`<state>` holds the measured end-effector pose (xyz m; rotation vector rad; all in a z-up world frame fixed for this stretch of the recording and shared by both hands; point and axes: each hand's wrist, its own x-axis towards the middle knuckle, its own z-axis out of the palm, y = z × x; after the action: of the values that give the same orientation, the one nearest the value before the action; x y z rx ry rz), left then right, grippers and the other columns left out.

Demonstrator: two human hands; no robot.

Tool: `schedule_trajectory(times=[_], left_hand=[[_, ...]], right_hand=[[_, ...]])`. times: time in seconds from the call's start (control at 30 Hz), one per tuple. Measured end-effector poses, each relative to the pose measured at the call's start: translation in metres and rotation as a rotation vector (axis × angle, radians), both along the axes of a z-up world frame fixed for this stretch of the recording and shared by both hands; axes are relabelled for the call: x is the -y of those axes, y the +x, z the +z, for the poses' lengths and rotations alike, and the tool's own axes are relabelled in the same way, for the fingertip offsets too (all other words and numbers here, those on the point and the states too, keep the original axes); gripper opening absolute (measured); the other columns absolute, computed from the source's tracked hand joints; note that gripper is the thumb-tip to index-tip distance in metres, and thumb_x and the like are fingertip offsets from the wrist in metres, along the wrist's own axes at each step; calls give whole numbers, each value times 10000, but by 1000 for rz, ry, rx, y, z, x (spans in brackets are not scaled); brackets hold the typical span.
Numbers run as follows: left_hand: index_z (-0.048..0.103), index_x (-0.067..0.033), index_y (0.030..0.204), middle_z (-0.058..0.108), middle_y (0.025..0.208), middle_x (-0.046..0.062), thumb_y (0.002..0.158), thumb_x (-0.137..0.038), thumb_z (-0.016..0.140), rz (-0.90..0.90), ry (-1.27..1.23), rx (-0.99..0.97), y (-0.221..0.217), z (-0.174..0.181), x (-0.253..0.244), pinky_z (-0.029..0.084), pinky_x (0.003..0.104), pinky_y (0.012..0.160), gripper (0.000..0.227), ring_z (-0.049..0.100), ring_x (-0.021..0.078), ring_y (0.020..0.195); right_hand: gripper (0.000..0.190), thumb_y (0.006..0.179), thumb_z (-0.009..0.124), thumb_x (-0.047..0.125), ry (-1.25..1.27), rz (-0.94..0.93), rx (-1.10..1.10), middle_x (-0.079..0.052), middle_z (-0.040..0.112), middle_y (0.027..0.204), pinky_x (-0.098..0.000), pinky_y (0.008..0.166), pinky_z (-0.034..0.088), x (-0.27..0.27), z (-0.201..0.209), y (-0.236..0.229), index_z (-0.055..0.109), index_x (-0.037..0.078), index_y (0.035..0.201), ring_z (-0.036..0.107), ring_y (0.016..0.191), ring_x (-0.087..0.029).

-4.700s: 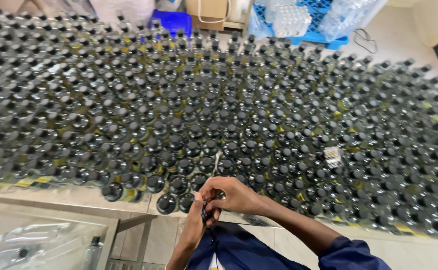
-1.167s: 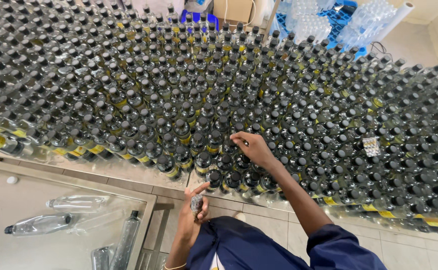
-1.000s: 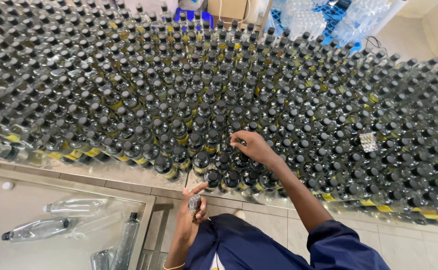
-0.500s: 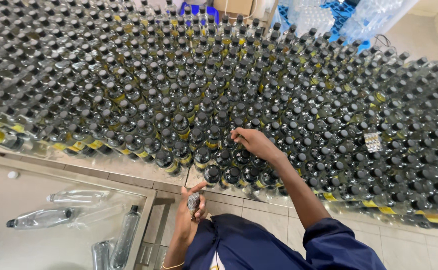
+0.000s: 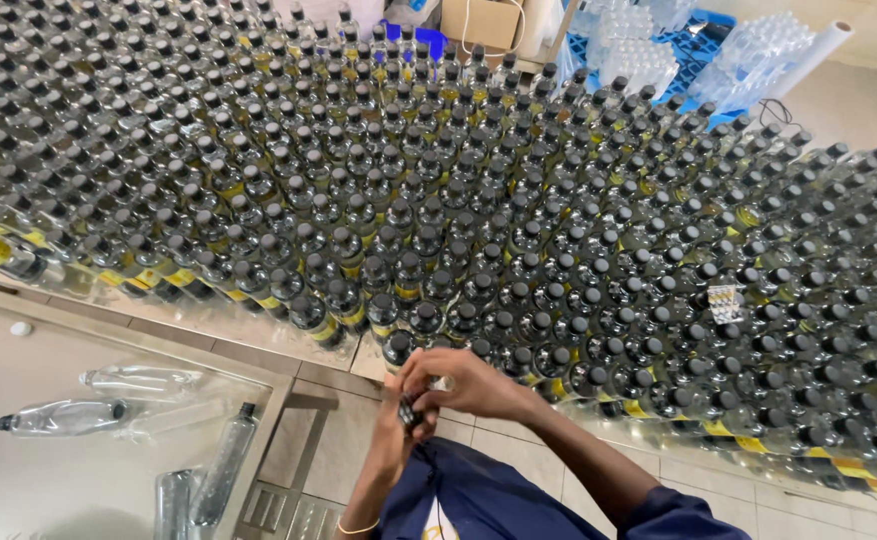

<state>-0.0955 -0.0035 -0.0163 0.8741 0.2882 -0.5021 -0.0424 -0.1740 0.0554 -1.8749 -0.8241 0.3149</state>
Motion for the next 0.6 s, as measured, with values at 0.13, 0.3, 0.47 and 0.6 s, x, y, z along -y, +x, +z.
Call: schedule_trajectory(times=[0.13,0.3,0.47,0.6], left_hand=[[437,-181,1716,532,628,81,1009,-696,357,-24,-2,115,-11,-13,13,223,247,460,879,356,103,507],[579,-121,1047,568,696,54,1087,-688,363,-43,28,114,-18,-20,22,288,252,515,608,374,97,534],[614,-102,1062,563,678,48,1107,-670,377,-12,-47,38,-13,-27,25,253,238,472,618,370,73,481],[565,-106,941,548,676,84,1116,-616,464,108,-157,26,-5,-26,25,244,230,456,549,359,74,450]], right_hand=[[108,957,848,96,-61,-120,-43,-2,784,1034,-321,820,564,14,-16,-11,757,147,985,728,938,-165],[220,935,860,76,60,-126,-52,-8,861,1082,-272,862,655,28,-8,-10,841,142,1144,819,976,-124],[149,1005,775,147,-36,-114,3,-28,870,1039,-284,780,654,33,-12,4,840,97,1130,833,920,-143],[223,1013,727,45,-91,-147,184,-67,870,1030,-257,643,640,36,-38,25,803,37,1223,819,816,-149]])
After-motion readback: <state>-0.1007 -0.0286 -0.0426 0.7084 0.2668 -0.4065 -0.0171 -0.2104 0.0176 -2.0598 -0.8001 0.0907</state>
